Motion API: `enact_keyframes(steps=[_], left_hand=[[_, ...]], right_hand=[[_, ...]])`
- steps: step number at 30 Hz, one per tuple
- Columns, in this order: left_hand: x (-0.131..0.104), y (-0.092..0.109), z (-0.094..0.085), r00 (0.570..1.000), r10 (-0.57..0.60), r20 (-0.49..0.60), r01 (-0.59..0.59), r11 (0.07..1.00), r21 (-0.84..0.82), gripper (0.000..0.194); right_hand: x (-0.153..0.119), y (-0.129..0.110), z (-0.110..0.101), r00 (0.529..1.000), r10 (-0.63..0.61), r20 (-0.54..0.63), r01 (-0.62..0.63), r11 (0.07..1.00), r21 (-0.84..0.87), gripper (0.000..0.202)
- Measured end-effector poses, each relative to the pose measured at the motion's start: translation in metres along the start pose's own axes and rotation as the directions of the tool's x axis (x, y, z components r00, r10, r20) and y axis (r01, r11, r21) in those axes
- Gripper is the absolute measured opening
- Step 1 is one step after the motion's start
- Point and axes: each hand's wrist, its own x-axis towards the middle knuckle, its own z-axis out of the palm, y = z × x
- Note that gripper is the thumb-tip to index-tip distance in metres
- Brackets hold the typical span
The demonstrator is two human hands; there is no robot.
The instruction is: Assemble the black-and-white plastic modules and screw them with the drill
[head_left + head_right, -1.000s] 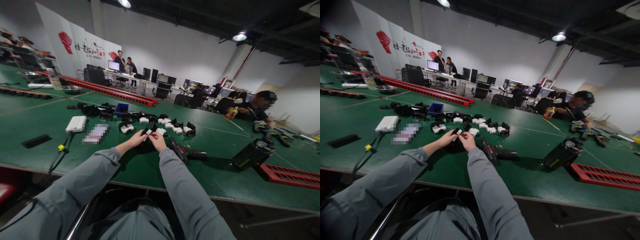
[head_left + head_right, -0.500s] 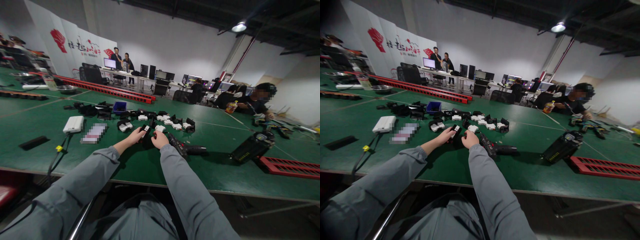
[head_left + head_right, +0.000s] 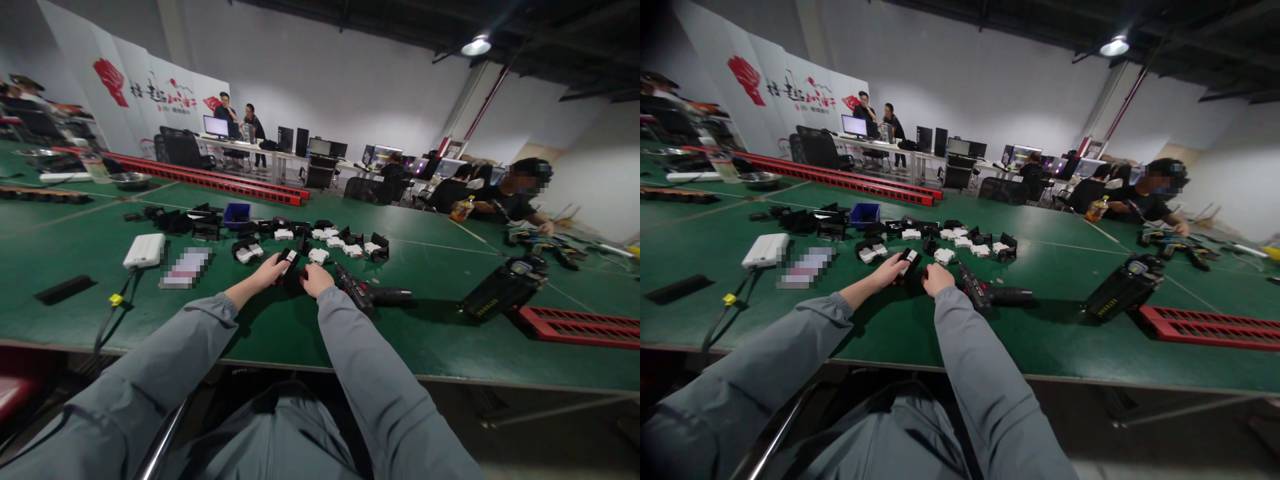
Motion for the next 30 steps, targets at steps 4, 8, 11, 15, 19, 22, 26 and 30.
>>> enact_keyframes(steps=[4, 8, 11, 15, 19, 22, 26, 30], left_hand=[[0.004, -0.006, 0.0, 1.0, 0.0, -0.01, 0.0, 1.0, 0.019, 0.037], [0.006, -0.007, 0.0, 1.0, 0.017, -0.016, -0.016, 0.999, 0.052, 0.04], [0.004, -0.007, 0.001, 0.997, 0.056, -0.06, -0.047, 0.989, 0.144, 0.046], [0.0, -0.006, 0.0, 0.967, 0.207, -0.15, -0.141, 0.921, 0.363, 0.055], [-0.005, -0.002, -0.004, 0.943, 0.298, -0.151, -0.172, 0.821, 0.545, 0.064], [-0.006, 0.0, -0.004, 0.941, 0.302, -0.151, -0.16, 0.793, 0.588, 0.065], [-0.005, -0.001, -0.003, 0.947, 0.297, -0.127, -0.154, 0.761, 0.63, 0.067], [-0.006, 0.0, -0.001, 0.948, 0.301, -0.1, -0.155, 0.713, 0.683, 0.07]], right_hand=[[0.001, 0.0, 0.001, 1.0, -0.009, -0.01, 0.009, 1.0, 0.023, 0.014], [0.0, -0.001, -0.001, 0.999, -0.003, -0.048, 0.005, 0.999, 0.052, 0.012], [0.001, -0.004, -0.005, 0.984, 0.0, -0.177, 0.024, 0.991, 0.134, 0.017], [0.004, -0.008, -0.005, 0.928, -0.009, -0.372, 0.197, 0.86, 0.471, 0.022], [0.005, -0.011, 0.001, 0.941, -0.074, -0.331, 0.288, 0.69, 0.663, 0.024], [0.005, -0.012, 0.004, 0.945, -0.098, -0.313, 0.295, 0.67, 0.681, 0.023], [0.004, -0.009, 0.005, 0.943, -0.116, -0.312, 0.304, 0.686, 0.662, 0.021], [0.004, -0.006, 0.003, 0.935, -0.172, -0.311, 0.329, 0.747, 0.578, 0.018]])
